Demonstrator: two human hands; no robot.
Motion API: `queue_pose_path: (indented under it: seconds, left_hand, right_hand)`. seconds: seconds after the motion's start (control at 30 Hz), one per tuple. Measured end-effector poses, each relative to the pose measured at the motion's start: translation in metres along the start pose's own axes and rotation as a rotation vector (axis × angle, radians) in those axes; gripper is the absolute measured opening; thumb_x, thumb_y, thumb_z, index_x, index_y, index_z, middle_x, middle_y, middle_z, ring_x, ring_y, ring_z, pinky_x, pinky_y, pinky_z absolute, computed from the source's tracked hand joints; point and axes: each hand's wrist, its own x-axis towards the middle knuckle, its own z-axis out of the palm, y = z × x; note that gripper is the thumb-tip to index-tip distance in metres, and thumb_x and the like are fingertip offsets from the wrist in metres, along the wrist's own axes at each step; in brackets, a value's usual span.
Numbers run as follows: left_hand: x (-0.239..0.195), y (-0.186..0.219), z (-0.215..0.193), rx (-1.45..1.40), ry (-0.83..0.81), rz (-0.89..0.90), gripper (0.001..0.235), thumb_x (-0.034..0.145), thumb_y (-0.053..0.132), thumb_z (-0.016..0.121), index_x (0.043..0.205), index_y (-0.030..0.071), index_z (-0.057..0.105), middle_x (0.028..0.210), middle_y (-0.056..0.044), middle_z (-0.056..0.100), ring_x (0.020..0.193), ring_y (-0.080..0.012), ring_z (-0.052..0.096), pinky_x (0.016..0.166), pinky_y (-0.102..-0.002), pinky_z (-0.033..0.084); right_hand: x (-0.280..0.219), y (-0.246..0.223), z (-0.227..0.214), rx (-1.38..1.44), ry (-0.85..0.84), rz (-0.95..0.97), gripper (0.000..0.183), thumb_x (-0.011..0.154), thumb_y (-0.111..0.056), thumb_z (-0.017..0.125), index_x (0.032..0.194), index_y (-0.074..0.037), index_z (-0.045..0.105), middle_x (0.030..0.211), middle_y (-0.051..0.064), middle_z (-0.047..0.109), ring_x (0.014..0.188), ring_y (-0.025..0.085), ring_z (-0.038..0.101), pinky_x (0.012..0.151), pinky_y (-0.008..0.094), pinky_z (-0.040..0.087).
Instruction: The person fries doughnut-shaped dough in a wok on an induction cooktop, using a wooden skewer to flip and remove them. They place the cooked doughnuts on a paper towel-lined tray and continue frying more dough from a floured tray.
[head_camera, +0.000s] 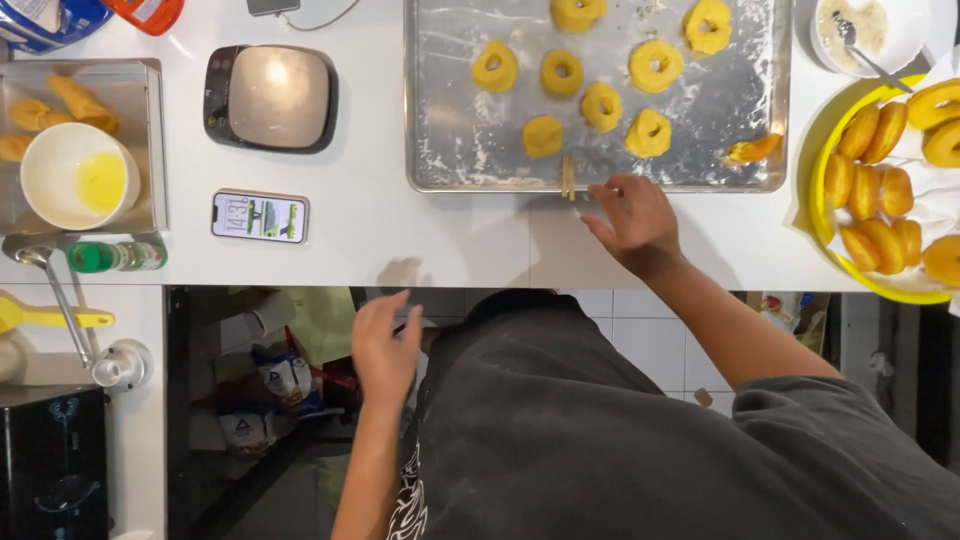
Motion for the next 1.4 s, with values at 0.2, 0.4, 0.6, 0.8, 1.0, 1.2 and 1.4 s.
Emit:
queue_pose_path:
  seconds: [0.2,0.4,0.6,0.8,1.0,1.2,1.4]
  left_hand:
    - [0.066,0.035,0.184,0.217,-0.15,0.553,0.054,0.087,0.019,0.081,0.138,0.008,0.066,0.127,-0.014,0.066,0.123,-0.035,0.059,0.097,-0.046,0.048]
    - [0.08,0.053,0.252,0.364,-0.095,0.515,0.054,0.086,0.026,0.082,0.136,0.013,0.066,0.133,-0.006,0.065,0.133,-0.0261,0.052,0.106,-0.048,0.041]
    - [0.078,0.057,0.267,0.39,0.055,0.577,0.023,0.089,0.018,0.08,0.112,0.015,0.077,0.105,-0.001,0.072,0.115,-0.0204,0.062,0.102,-0.047,0.039]
    - [0.075,0.064,0.269,0.363,0.086,0.592,0.003,0.092,0.016,0.078,0.095,0.017,0.078,0.087,0.002,0.072,0.102,-0.0175,0.065,0.098,-0.044,0.042]
    - [0.071,0.055,0.284,0.35,0.177,0.594,0.006,0.089,0.018,0.075,0.083,0.019,0.074,0.082,0.003,0.069,0.098,-0.0151,0.064,0.094,-0.04,0.044]
    - [0.072,0.075,0.267,0.398,0.162,0.599,0.008,0.086,0.012,0.075,0.078,0.013,0.073,0.076,-0.001,0.067,0.092,-0.0187,0.063,0.094,-0.04,0.047]
    - [0.077,0.093,0.25,0.394,0.235,0.701,0.014,0.086,0.007,0.074,0.073,0.009,0.069,0.069,-0.005,0.06,0.085,-0.0234,0.059,0.093,-0.042,0.047]
  right_hand:
    - [-0.014,0.024,0.011,0.103,-0.015,-0.121,0.027,0.101,-0.034,0.066,0.108,-0.009,0.072,0.101,0.009,0.061,0.079,0.026,0.06,0.07,0.036,0.05]
    - [-0.032,0.03,0.033,0.246,-0.033,-0.109,0.023,0.103,-0.027,0.061,0.113,-0.009,0.072,0.104,0.009,0.064,0.085,0.026,0.064,0.078,0.036,0.052]
    - [-0.033,0.034,0.049,0.162,-0.078,-0.091,0.035,0.082,-0.022,0.085,0.113,-0.01,0.073,0.109,0.004,0.066,0.092,0.018,0.069,0.083,0.03,0.056]
    - [-0.036,0.032,0.062,0.308,-0.067,-0.086,0.019,0.091,-0.02,0.077,0.105,-0.008,0.073,0.102,0.004,0.067,0.093,0.02,0.068,0.083,0.033,0.055]
    - [-0.03,0.037,0.064,0.395,-0.068,-0.135,0.01,0.095,-0.019,0.074,0.098,-0.01,0.072,0.094,0.003,0.066,0.087,0.021,0.068,0.076,0.032,0.054]
    - [-0.031,0.041,0.068,0.329,-0.021,-0.224,0.008,0.094,-0.018,0.077,0.096,-0.011,0.076,0.097,0.002,0.067,0.086,0.019,0.068,0.072,0.03,0.054]
    - [0.001,0.029,0.026,0.39,0.066,-0.27,0.008,0.098,-0.008,0.073,0.091,-0.004,0.073,0.09,0.006,0.069,0.075,0.022,0.069,0.069,0.029,0.055]
